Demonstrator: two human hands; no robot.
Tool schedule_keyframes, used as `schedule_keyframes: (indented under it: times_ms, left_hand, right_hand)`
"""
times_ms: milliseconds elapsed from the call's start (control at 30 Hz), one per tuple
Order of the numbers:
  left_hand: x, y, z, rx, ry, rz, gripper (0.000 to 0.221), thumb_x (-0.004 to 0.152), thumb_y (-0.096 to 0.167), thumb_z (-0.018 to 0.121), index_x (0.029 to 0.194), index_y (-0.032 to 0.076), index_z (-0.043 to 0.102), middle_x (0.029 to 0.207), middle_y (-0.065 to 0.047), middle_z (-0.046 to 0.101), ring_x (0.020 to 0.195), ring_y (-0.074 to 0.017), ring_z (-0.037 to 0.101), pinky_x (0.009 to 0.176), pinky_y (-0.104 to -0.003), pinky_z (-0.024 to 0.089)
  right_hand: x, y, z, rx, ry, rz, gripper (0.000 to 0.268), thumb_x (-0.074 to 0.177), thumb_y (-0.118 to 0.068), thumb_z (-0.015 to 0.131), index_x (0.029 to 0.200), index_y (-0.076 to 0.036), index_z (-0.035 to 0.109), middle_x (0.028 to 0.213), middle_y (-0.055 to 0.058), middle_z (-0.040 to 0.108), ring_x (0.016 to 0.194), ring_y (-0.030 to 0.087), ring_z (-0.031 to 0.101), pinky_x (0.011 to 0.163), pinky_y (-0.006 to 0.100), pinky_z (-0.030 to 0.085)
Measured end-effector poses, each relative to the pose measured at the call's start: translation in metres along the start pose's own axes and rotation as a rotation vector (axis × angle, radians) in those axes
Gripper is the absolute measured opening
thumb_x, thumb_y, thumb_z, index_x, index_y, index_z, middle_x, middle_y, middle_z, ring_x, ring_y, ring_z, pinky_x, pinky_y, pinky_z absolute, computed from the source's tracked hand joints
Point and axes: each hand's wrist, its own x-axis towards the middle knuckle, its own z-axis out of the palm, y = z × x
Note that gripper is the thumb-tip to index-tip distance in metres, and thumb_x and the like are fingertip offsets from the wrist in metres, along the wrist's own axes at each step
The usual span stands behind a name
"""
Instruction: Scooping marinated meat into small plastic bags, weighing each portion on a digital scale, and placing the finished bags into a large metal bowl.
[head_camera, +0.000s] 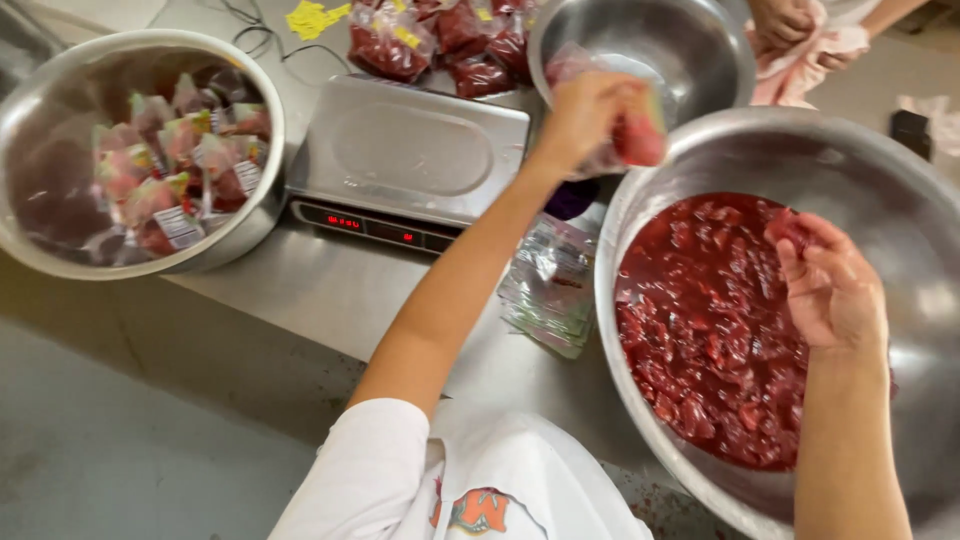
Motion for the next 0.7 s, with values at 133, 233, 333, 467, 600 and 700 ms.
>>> schedule_keyframes:
  times_ms: [133,233,333,467,600,700]
  left_hand:
    - [0.001,0.061,0.13,-0.213,-0.31,-0.145,0.033,0.081,-0.002,0.05,0.09,0.011,0.079,0.051,0.001,0.075,0.054,-0.0056,0.076,0.058,-0.016,0.058]
    - [-0.024,0.093,0.197,-0.132,-0.409,0.002,0.02,0.071,0.024,0.064,0.074,0.018,0.082,0.081,-0.003,0.08,0.082,-0.0143,0.077,0.073,-0.029,0.052]
    - [-0.051,0.123,0.226,-0.204,-0.53,-0.047,0.033,0.062,0.007,0.044,0.057,0.015,0.076,0.052,0.001,0.072,0.05,-0.0085,0.049,0.053,-0.033,0.035]
    - [-0.065,0.116,0.24,-0.255,-0.595,-0.151,0.029,0.073,0.005,0.052,0.081,0.009,0.08,0.078,-0.009,0.077,0.068,-0.0192,0.07,0.07,-0.03,0.055]
    - [-0.04,0.064,0.205,-0.179,-0.426,-0.011,0.033,0.069,0.009,0.058,0.094,0.012,0.08,0.097,-0.009,0.079,0.099,-0.0212,0.074,0.087,-0.03,0.053]
    - [-0.01,0.039,0.105,-0.054,-0.239,-0.076,0.025,0.086,0.017,0.06,0.102,0.016,0.078,0.107,-0.002,0.077,0.106,-0.015,0.071,0.089,-0.026,0.052]
  right_hand:
    - [-0.029,-0.046,0.026,-0.147,0.079,-0.192,0.027,0.092,-0.007,0.06,0.119,-0.005,0.063,0.115,0.01,0.069,0.106,0.019,0.072,0.092,0.011,0.062]
    - [-0.05,-0.058,0.033,-0.37,0.146,-0.412,0.022,0.097,-0.003,0.058,0.119,-0.005,0.061,0.116,0.008,0.068,0.102,0.012,0.07,0.096,0.017,0.062]
    - [-0.059,-0.056,0.017,-0.957,0.103,-0.545,0.026,0.095,0.01,0.054,0.116,-0.002,0.063,0.115,0.011,0.065,0.105,0.016,0.063,0.1,0.027,0.051]
    - [-0.065,-0.047,0.005,-1.501,0.078,-0.346,0.036,0.092,-0.007,0.049,0.127,-0.006,0.06,0.119,0.017,0.065,0.107,0.033,0.059,0.095,0.042,0.04]
    - [-0.071,-0.042,-0.01,-1.482,0.043,-0.694,0.029,0.105,-0.004,0.054,0.133,-0.001,0.063,0.128,0.016,0.066,0.115,0.03,0.06,0.101,0.038,0.041]
    - [-0.094,-0.05,-0.014,-1.487,-0.022,-0.872,0.028,0.112,0.013,0.061,0.14,0.013,0.066,0.132,0.028,0.067,0.121,0.04,0.062,0.109,0.045,0.045]
